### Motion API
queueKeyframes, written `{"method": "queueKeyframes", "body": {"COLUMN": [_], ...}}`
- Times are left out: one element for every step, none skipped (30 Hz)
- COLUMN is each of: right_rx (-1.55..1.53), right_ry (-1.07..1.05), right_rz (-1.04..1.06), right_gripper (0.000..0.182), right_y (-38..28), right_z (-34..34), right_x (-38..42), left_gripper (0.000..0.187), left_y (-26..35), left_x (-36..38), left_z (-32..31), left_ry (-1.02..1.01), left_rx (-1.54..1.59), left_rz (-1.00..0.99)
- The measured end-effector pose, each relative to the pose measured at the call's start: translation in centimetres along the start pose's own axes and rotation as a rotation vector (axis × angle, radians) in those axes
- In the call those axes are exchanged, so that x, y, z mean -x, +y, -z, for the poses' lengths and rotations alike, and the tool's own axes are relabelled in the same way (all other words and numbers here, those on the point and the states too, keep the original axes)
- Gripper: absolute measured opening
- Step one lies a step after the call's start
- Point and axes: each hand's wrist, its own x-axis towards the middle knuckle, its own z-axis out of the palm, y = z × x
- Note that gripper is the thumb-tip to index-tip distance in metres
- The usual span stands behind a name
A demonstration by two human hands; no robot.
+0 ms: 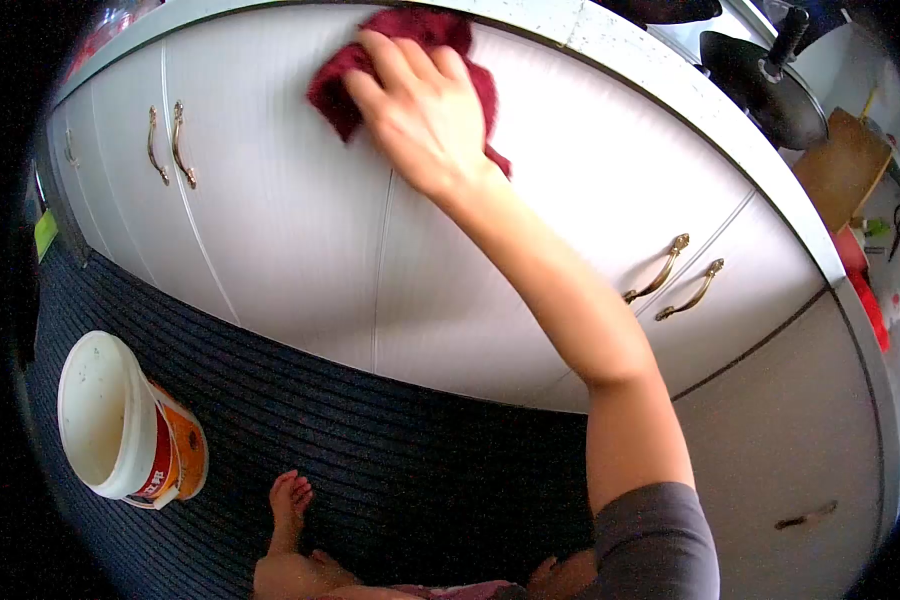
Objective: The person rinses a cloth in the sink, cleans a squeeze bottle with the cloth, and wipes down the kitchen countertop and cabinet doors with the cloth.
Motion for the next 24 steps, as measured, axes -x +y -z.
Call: {"method": "queueKeyframes", "body": {"right_rx": [-0.032, -0.066, -0.071, -0.028, -0.003, -0.004, -0.007, -0.016, -0.014, 0.022, -0.039, -0.1, -0.156, -0.18, -0.208, -0.272, -0.333, -0.335, -0.327, -0.38, -0.425, -0.469, -0.474, -0.426], "right_ry": [0.03, 0.051, -0.099, -0.128, -0.161, -0.086, -0.005, -0.004, -0.011, -0.145, -0.241, -0.263, -0.277, -0.418, -0.562, -0.653, -0.743, -0.836, -0.924, -0.974, -1.021, -1.066, -1.104, -1.038], "right_rz": [0.056, 0.079, 0.023, -0.025, -0.071, -0.026, 0.01, 0.012, 0.02, 0.026, -0.045, -0.02, 0.004, 0.028, 0.055, 0.147, 0.246, 0.418, 0.594, 0.621, 0.651, 0.687, 0.662, 0.61], "right_gripper": [0.014, 0.014, 0.017, 0.013, 0.01, 0.012, 0.014, 0.015, 0.017, 0.019, 0.016, 0.016, 0.017, 0.02, 0.023, 0.026, 0.03, 0.03, 0.031, 0.031, 0.03, 0.03, 0.028, 0.029], "right_y": [0.2, 0.5, 0.1, 0.1, -0.3, -0.8, -1.4, -2.6, -4.5, -6.2, -8.6, -11.1, -13.8, -17.0, -20.3, -23.3, -26.1, -28.0, -29.0, -29.1, -28.7, -28.1, -26.3, -24.2], "right_z": [-0.8, -1.4, 0.0, -0.7, -1.6, -1.5, -1.3, -1.3, -1.2, -1.5, -2.4, -3.1, -3.7, -4.1, -4.4, -5.1, -5.7, -5.5, -4.9, -4.4, -4.2, -4.2, -3.4, -3.5], "right_x": [-1.3, -2.5, -4.0, -4.2, -4.2, -3.5, -2.8, -1.7, -0.7, 1.3, 4.7, 7.4, 10.0, 12.8, 16.0, 20.0, 23.5, 26.3, 27.8, 28.2, 28.4, 28.5, 25.7, 24.6], "left_gripper": [0.015, 0.015, 0.015, 0.015, 0.015, 0.015, 0.016, 0.018, 0.02, 0.021, 0.022, 0.023, 0.024, 0.024, 0.024, 0.024, 0.025, 0.029, 0.034, 0.04, 0.042, 0.044, 0.042, 0.043], "left_y": [-0.1, -0.2, -0.7, -1.6, -1.9, -2.1, -1.1, 0.9, 1.6, 3.0, 4.5, 6.2, 8.4, 10.7, 13.0, 15.6, 17.7, 17.7, 18.1, 18.5, 19.0, 19.4, 19.5, 19.4], "left_x": [0.1, -0.3, -0.9, -0.9, -0.7, -1.0, 0.1, 1.6, 2.2, 2.6, 3.0, 3.9, 5.3, 6.9, 9.0, 11.6, 14.1, 17.6, 19.3, 21.1, 21.2, 21.2, 21.5, 21.0], "left_z": [-0.3, -0.3, -0.1, 0.5, 0.5, 0.6, -1.2, -1.9, -2.7, -3.5, -4.3, -5.2, -6.3, -7.1, -7.8, -8.9, -9.8, -10.4, -10.8, -11.2, -11.8, -12.3, -13.5, -13.3], "left_ry": [-0.007, -0.05, -0.084, -0.101, -0.112, -0.112, 0.03, -0.08, -0.073, -0.146, -0.231, -0.355, -0.48, -0.632, -0.78, -0.886, -0.992, -0.865, -0.868, -0.875, -0.931, -0.996, -0.98, -1.006], "left_rx": [0.001, -0.003, -0.007, -0.006, 0.009, 0.026, 0.033, -0.08, -0.068, -0.091, -0.109, -0.116, -0.124, -0.167, -0.21, -0.252, -0.291, -0.214, -0.06, 0.092, 0.25, 0.405, 0.487, 0.541], "left_rz": [-0.001, -0.002, 0.006, 0.023, 0.02, 0.022, 0.05, 0.032, 0.01, -0.02, -0.059, -0.119, -0.187, -0.329, -0.468, -0.633, -0.8, -0.861, -0.861, -0.866, -0.884, -0.901, -0.991, -1.038]}}
